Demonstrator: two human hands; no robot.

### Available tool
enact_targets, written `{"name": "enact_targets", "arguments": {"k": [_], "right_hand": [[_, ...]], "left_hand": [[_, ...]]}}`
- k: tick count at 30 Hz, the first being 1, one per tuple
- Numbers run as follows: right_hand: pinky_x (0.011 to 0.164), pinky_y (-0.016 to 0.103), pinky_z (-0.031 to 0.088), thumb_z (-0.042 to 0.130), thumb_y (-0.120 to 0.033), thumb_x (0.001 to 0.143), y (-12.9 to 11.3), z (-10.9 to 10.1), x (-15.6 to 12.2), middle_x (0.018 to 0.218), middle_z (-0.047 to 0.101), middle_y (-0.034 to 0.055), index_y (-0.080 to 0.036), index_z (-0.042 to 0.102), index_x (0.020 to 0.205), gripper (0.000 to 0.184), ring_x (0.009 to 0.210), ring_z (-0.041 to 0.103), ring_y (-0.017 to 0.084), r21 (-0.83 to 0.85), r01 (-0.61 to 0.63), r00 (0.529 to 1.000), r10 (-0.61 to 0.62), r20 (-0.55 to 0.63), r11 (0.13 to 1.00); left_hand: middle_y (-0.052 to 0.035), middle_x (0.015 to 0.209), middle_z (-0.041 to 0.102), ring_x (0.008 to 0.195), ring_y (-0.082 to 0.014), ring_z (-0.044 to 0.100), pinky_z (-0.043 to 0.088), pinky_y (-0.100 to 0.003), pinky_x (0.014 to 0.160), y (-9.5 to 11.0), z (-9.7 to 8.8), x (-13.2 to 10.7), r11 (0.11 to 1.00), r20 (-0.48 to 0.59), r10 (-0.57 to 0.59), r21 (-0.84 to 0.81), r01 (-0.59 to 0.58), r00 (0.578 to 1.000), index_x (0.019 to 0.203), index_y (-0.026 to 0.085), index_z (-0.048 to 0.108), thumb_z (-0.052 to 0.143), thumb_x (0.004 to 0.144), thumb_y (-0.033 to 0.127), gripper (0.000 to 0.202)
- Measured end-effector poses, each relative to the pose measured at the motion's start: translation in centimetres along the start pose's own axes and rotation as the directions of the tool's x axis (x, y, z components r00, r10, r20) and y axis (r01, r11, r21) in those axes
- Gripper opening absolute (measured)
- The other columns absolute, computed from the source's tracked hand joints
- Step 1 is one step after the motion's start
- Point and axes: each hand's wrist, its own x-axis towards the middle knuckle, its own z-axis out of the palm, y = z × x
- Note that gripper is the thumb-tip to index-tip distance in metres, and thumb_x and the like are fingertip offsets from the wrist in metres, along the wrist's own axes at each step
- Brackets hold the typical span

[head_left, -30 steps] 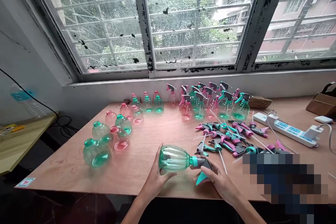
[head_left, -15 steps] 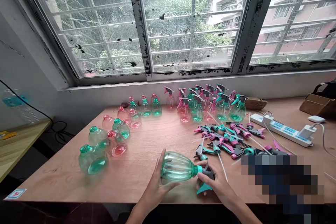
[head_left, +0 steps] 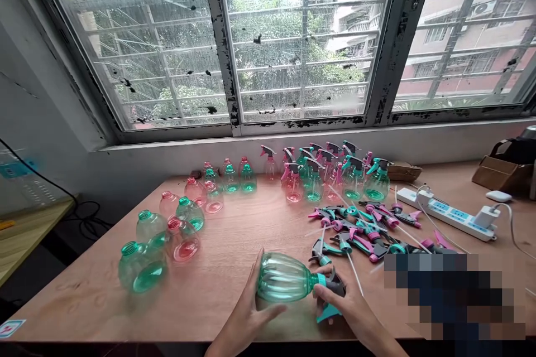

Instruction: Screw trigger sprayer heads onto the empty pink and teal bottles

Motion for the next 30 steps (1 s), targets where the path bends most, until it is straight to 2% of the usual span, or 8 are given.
{"name": "enact_targets", "arguments": {"k": [3,7,12,17,20,24,27,30], "right_hand": [[0.036,0.018,0.049,0.084,-0.057,0.078,0.1,-0.1,0.2,0.07,0.072,-0.0018,-0.019,0.062,0.1,0.048,0.052,0.071,0.016,0.029,0.002,1.0,-0.001,-0.016,1.0],[0.037,0.019,0.049,0.084,-0.056,0.078,0.3,-0.3,0.2,0.069,0.072,-0.0025,-0.02,0.062,0.101,0.048,0.052,0.072,0.017,0.038,-0.01,1.0,0.011,-0.023,0.999],[0.04,0.019,0.053,0.084,-0.053,0.08,0.5,-0.4,0.1,0.062,0.071,-0.0026,-0.019,0.064,0.101,0.045,0.052,0.07,0.015,-0.046,0.003,1.0,-0.001,0.027,0.999],[0.038,0.02,0.052,0.084,-0.053,0.08,0.4,-0.3,0.3,0.067,0.071,-0.0022,-0.02,0.064,0.1,0.044,0.052,0.07,0.016,-0.017,-0.01,1.0,0.01,-0.008,1.0],[0.037,0.019,0.051,0.085,-0.056,0.077,0.1,-0.2,0.2,0.068,0.072,-0.0019,-0.021,0.064,0.098,0.046,0.053,0.072,0.018,0.004,-0.015,1.0,0.016,-0.024,1.0],[0.038,0.019,0.052,0.086,-0.056,0.075,0.0,-0.1,0.1,0.062,0.071,-0.0033,-0.02,0.065,0.097,0.046,0.05,0.071,0.017,-0.032,-0.018,1.0,0.018,-0.02,0.999],[0.039,0.02,0.053,0.085,-0.056,0.076,0.0,-0.1,0.0,0.058,0.07,-0.0037,-0.02,0.066,0.098,0.047,0.049,0.07,0.017,-0.051,-0.031,0.999,0.029,-0.034,0.998],[0.039,0.02,0.053,0.084,-0.058,0.077,0.0,-0.2,0.1,0.063,0.073,-0.0022,-0.02,0.065,0.1,0.048,0.05,0.071,0.017,-0.035,-0.058,0.997,0.056,-0.051,0.998]], "left_hand": [[-0.0028,0.175,0.015,0.161,-0.0302,0.013,0.006,-0.049,0.132,0.2,0.1,-0.1,0.999,-0.016,0.024,0.032,-0.023,1.0,0.164,0.035,0.015,0.073,0.09,0.046,0.095],[-0.005,0.175,0.015,0.162,-0.0317,0.006,0.004,-0.05,0.132,0.3,-0.1,-0.4,0.999,0.008,-0.045,-0.01,0.045,0.999,0.165,0.032,0.011,0.081,0.081,0.05,0.111],[-0.0124,0.167,0.039,0.157,-0.0395,0.025,0.017,-0.055,0.13,0.3,-0.4,-0.1,0.988,0.062,-0.07,-0.132,0.078,0.996,0.164,0.025,0.023,0.08,0.08,0.057,0.106],[-0.0038,0.173,0.026,0.159,-0.0335,0.021,0.013,-0.05,0.132,-0.4,-0.4,0.3,0.999,-0.009,-0.034,-0.035,0.034,0.999,0.163,0.036,0.022,0.082,0.083,0.044,0.1],[-0.0024,0.174,0.022,0.16,-0.0333,0.019,0.014,-0.049,0.132,-1.0,-0.5,0.3,0.996,-0.022,-0.049,-0.075,0.047,0.999,0.163,0.037,0.019,0.084,0.08,0.043,0.106],[-0.0071,0.171,0.031,0.157,-0.0368,0.028,0.022,-0.052,0.13,-1.1,-0.7,0.3,0.979,0.04,-0.094,-0.18,0.099,0.995,0.164,0.032,0.02,0.082,0.081,0.049,0.104],[-0.0085,0.167,0.038,0.156,-0.0381,0.029,0.024,-0.055,0.129,-0.7,-0.8,0.3,0.986,0.075,-0.095,-0.131,0.105,0.993,0.163,0.03,0.026,0.078,0.087,0.046,0.094],[-0.0055,0.17,0.032,0.158,-0.0371,0.023,0.021,-0.055,0.13,-0.5,-0.6,0.3,0.993,0.045,-0.066,-0.092,0.07,0.997,0.163,0.034,0.023,0.08,0.085,0.043,0.096]]}}
